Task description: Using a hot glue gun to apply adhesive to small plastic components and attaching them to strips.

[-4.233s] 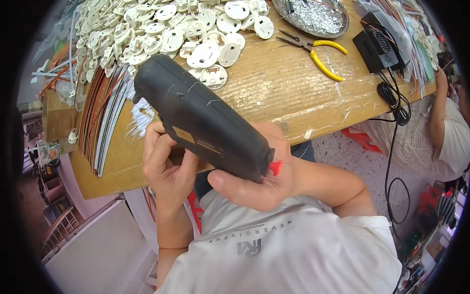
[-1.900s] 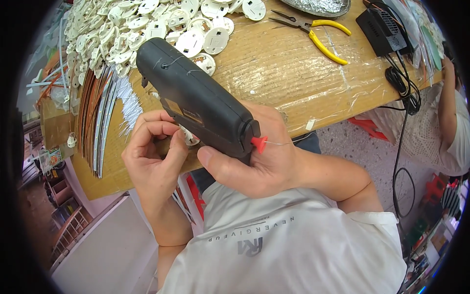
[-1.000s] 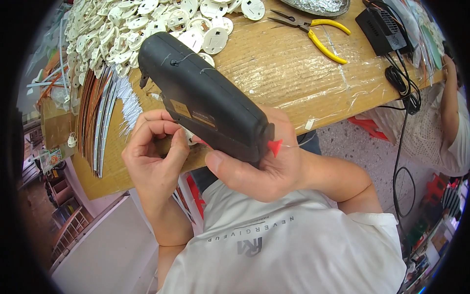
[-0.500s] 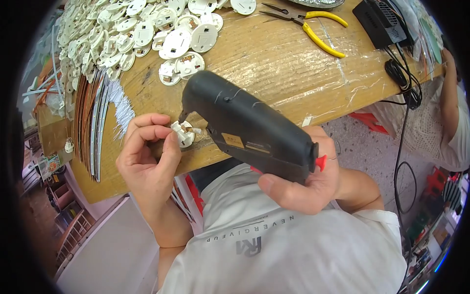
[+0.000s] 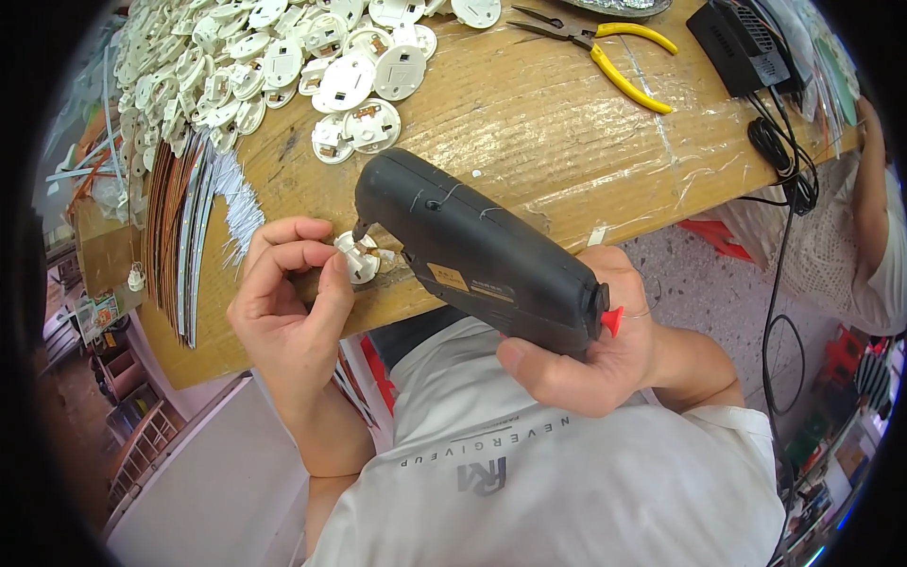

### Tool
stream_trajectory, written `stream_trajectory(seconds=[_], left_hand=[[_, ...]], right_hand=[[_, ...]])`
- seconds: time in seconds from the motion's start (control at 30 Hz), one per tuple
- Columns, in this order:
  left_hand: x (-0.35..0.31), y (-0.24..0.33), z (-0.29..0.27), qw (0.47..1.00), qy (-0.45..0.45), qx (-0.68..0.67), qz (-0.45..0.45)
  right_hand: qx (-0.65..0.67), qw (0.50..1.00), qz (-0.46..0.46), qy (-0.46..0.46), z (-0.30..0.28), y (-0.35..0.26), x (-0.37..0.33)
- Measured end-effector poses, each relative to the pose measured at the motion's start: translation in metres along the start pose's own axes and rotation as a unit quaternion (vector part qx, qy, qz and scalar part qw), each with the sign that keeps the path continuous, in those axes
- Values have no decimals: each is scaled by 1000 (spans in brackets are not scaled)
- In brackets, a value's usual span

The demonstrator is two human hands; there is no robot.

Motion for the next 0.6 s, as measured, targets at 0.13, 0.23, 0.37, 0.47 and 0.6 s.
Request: stream_trajectory(seconds=[0.13,0.23,0.37,0.47,0.6], left_hand=[[-1,1,-2,1000,3,6,13],[-1,0,-1,1000,2,-4,0],[0,2,-1,1000,-3,10,20],[-1,0,-1,1000,2,-6,-6],[0,2,-1,1000,1,-2,6]], right_hand=[[17,1000,13,-11,1,0,1],[33,999,30,-3,0,3,0],[18,1000,16,-5,0,2,1],[20,1000,10,-9,0,3,-1],[11,1000,12,-11,-1,2,-1]])
Point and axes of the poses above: each hand's wrist, its own x-axis towards the middle knuckle, its own z-axis out of the palm, y = z × x, the point moved 7 cm from there along x, towards the middle knuckle, and after that the axes turned 6 degrees about x, right-handed, at the moved point
